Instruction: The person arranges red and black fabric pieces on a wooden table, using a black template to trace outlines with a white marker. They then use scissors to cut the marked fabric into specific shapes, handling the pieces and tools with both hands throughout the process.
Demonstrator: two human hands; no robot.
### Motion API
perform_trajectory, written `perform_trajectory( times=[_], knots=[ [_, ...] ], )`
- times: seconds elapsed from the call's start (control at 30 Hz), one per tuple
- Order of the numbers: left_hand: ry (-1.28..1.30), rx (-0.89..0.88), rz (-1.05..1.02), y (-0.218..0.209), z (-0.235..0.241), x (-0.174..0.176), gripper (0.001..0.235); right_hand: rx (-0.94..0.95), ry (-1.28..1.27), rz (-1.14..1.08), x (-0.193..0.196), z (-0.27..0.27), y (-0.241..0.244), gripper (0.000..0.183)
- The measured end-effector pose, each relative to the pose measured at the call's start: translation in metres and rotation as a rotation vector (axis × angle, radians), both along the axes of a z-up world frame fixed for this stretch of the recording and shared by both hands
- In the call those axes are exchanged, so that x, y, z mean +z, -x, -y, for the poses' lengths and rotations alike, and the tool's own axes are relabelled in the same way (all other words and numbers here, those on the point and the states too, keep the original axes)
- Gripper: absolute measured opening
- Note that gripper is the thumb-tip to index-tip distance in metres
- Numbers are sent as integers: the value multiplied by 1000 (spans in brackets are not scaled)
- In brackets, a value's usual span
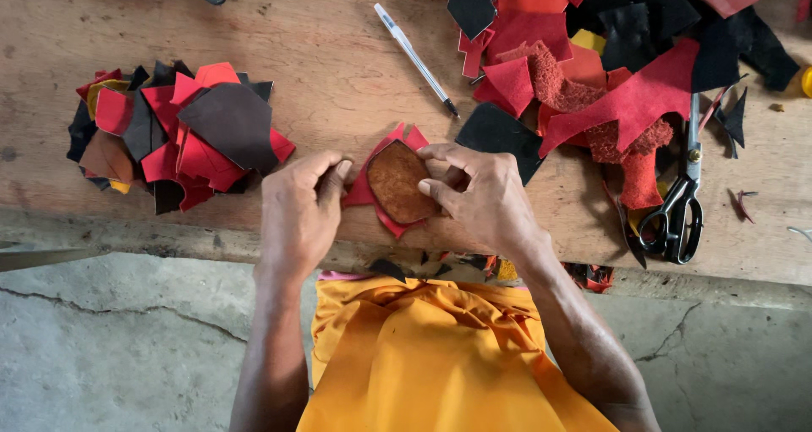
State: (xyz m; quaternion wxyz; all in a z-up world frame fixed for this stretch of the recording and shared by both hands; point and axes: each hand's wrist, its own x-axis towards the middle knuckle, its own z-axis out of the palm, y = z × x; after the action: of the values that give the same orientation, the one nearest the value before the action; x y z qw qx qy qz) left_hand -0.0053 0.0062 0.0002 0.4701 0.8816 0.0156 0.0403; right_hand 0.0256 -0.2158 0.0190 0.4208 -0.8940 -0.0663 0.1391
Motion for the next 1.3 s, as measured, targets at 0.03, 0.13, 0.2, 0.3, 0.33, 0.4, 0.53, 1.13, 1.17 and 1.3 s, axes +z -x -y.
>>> perform_trajectory(
  times=[0.03,0.13,0.2,0.3,0.33,0.4,0.53,1.13,1.17,1.3],
  knots=[
    [27,9,-80,1,-2,1,8,9,-7,16,-1,0,-1,37],
    [13,-44,107,4,-4,2,16,27,9,27,-4,2,-1,38],
    [-4,-77,131,6,-3,2,26,19,-1,3,-5,3,-2,38],
    [-3,-78,75,10,-1,0,34,51,-37,53,-4,3,-4,38],
    [2,-70,41,11,-1,-1,36,68,-53,85,-1,3,-4,39],
    [52,-71,5,11,-1,-3,34,-35,-88,81,8,10,-12,35],
    [67,-89,21,13,-3,-6,34,-162,-584,203,41,43,-9,31],
    [99,-76,-16,11,-3,-2,34,10,-97,46,-20,7,2,34],
    [90,-79,-1,9,-2,-2,35,8,-62,24,-19,8,1,33],
    [59,-60,-10,8,-1,0,39,20,18,-37,-14,6,-3,34]
  ],
)
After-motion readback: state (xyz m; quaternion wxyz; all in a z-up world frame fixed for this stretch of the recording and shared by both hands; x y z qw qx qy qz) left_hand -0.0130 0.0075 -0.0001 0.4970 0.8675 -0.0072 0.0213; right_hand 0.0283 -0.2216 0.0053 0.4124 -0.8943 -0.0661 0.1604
